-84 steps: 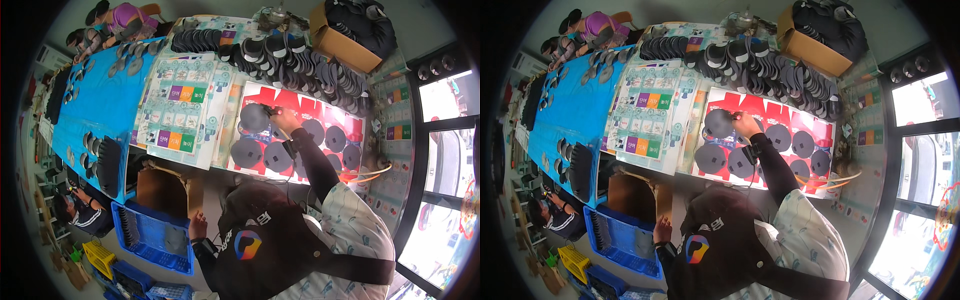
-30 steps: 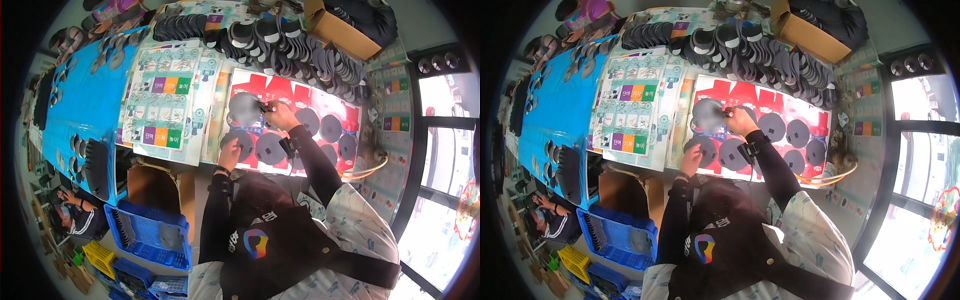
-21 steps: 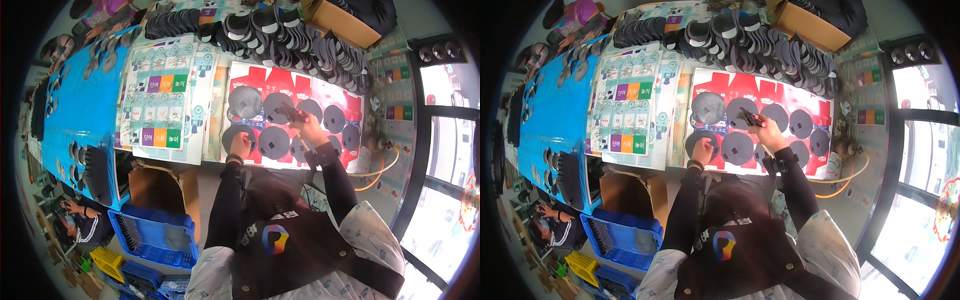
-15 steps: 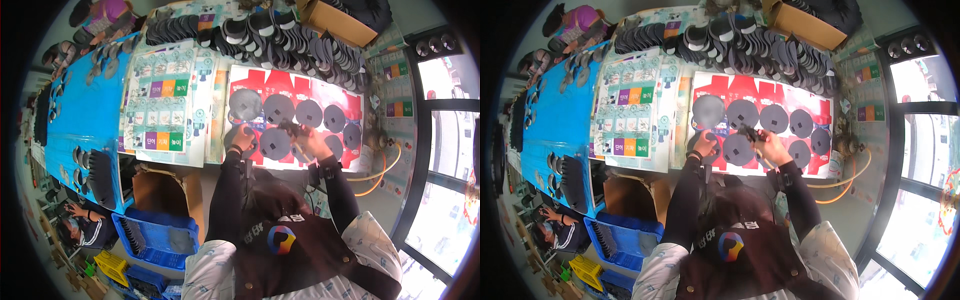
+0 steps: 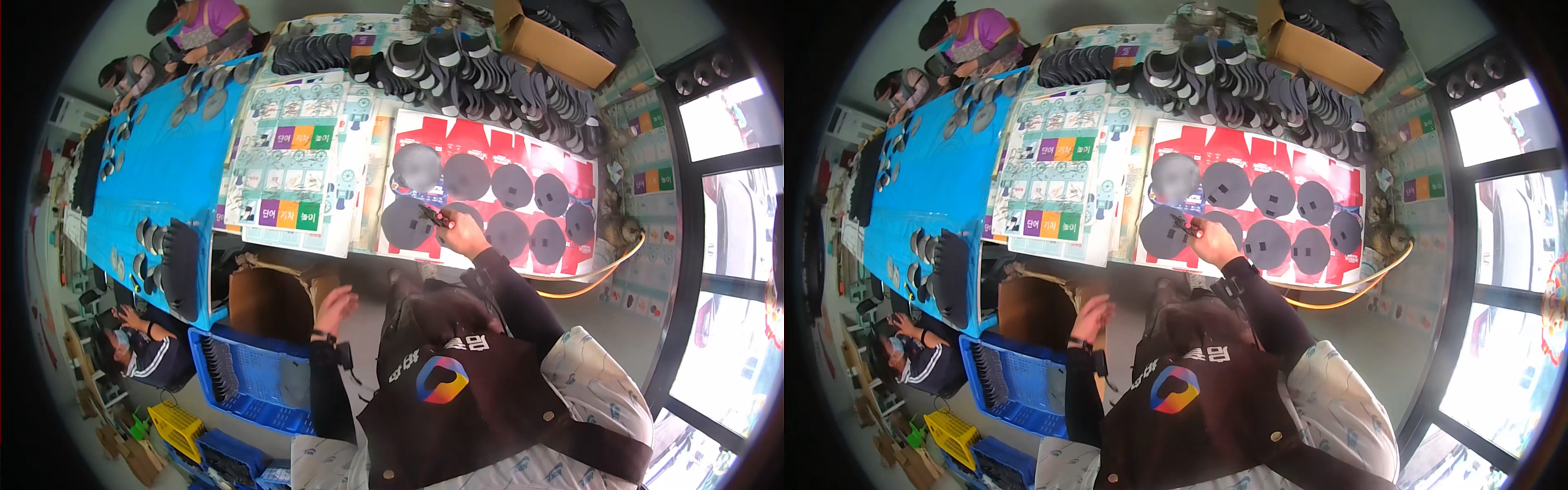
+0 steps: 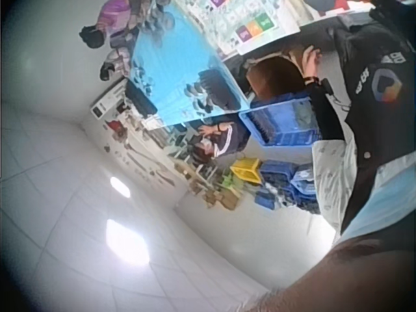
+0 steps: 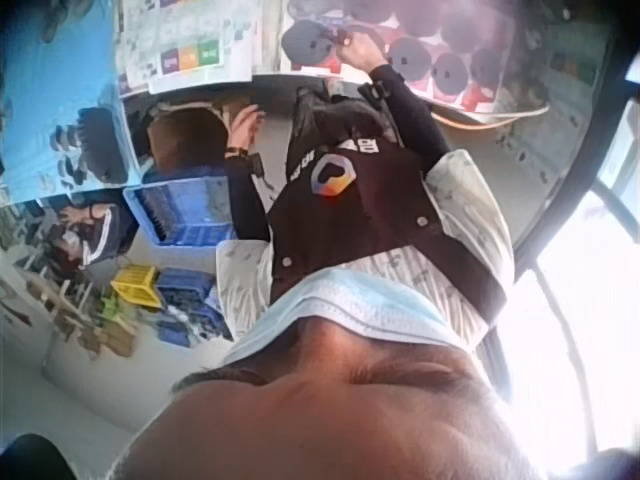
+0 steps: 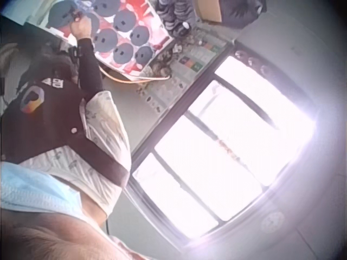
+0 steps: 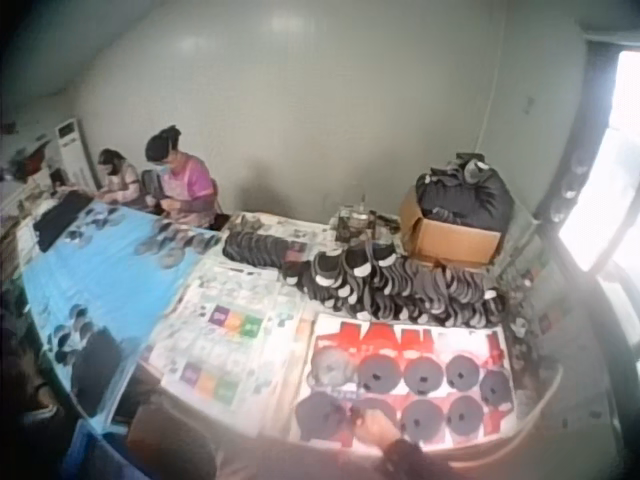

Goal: The recorder organizes and marks various gray shoe upper components on a manufacturing assembly line.

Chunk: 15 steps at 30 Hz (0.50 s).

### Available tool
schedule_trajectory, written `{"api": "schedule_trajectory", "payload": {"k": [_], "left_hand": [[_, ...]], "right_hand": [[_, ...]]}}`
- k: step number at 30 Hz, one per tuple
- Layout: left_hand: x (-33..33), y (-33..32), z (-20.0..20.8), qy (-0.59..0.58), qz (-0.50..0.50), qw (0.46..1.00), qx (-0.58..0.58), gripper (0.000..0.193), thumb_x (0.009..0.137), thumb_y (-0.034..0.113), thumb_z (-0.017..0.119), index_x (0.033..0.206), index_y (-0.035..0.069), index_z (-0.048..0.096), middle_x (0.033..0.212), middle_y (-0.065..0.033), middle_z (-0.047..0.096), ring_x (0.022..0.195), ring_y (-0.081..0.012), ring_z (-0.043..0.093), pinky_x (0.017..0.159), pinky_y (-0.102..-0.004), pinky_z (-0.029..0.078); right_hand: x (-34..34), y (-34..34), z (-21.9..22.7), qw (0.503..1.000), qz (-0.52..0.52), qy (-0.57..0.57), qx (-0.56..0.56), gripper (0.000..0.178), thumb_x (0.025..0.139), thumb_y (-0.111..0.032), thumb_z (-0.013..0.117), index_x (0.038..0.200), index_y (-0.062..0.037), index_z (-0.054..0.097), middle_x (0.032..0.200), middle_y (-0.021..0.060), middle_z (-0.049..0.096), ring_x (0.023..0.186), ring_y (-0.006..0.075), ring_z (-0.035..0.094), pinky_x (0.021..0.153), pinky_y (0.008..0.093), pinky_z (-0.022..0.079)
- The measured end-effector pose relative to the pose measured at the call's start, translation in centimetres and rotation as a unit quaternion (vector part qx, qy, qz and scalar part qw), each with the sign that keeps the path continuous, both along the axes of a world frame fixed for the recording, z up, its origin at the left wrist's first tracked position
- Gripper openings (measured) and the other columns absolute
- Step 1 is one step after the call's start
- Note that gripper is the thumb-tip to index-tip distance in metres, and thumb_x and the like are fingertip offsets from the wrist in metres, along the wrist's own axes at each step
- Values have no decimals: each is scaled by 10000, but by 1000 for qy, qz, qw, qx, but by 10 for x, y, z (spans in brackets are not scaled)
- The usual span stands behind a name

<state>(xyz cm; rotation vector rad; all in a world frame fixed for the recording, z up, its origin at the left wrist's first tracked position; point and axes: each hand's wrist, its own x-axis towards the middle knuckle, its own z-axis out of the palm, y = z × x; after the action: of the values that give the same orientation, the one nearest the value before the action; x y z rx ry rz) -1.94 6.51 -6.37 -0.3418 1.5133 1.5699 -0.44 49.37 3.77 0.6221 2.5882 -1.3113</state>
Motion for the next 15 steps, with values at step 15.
{"api": "schedule_trajectory", "payload": {"k": [15], "left_hand": [[269,-160,-121,-202,189,960,36,371,1025,311,543,1362,160,572,1330,-136,630,1143,-302,635,967,-457,504]], "right_hand": [[-4,-21,20,987,157,-21,36,333,826,-227,607,1083,-54,731,885,274,683,883,450,664,801,502,517]]}}
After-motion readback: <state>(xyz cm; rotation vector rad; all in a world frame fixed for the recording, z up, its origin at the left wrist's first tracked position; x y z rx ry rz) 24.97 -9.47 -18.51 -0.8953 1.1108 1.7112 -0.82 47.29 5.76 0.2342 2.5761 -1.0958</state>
